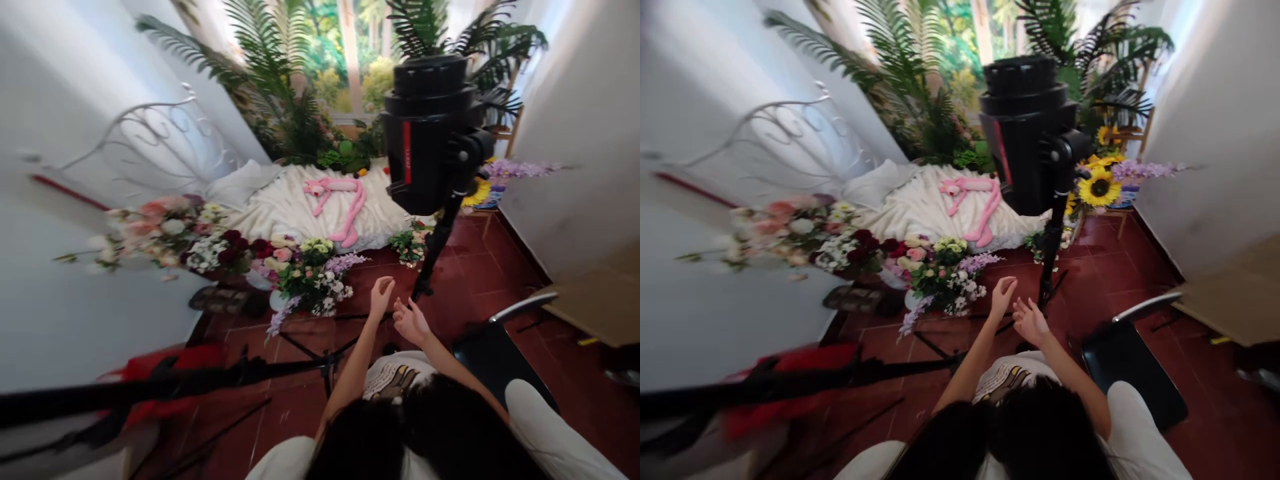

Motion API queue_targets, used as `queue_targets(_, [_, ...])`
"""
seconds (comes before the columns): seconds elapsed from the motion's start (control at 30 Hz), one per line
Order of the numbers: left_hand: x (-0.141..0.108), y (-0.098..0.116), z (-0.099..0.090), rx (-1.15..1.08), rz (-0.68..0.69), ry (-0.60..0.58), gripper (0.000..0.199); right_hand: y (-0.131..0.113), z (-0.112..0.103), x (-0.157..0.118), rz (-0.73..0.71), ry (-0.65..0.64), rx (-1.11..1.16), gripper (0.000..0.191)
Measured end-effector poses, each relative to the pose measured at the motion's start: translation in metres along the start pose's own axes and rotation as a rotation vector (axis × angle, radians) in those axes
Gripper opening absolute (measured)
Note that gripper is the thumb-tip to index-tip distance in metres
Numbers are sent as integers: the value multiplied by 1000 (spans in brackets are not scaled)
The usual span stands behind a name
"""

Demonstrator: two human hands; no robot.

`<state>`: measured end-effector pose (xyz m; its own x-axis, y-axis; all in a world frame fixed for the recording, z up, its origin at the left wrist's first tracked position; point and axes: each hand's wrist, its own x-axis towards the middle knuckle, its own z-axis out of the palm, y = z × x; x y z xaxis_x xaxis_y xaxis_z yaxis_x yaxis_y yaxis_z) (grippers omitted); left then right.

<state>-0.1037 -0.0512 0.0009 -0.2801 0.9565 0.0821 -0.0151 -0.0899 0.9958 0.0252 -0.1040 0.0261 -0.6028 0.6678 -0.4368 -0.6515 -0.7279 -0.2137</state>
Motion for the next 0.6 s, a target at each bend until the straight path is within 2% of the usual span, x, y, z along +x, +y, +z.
queue_targets(0.1, [-16,-1,-64,142,-2,490,32,14,9,27,199,-3,-130,21])
queue_targets(0.2, [-40,14,-126,347,49,1022,28,34,27,53,377,-47,-326,20])
queue_targets(0.27, [-58,28,-154,446,85,1295,25,51,41,68,481,-113,-489,20])
queue_targets(0.3, [-67,34,-163,470,97,1392,23,60,49,75,536,-162,-578,20])
queue_targets(0.37, [-81,44,-172,505,111,1498,22,77,65,91,642,-281,-760,21])
queue_targets(0.43, [-90,50,-174,546,110,1534,23,94,84,110,702,-416,-930,21])
queue_targets(0.53, [-97,57,-179,615,107,1603,24,121,121,143,670,-584,-1141,21])
queue_targets(0.6, [-102,62,-189,656,115,1688,29,142,150,164,620,-645,-1289,22])
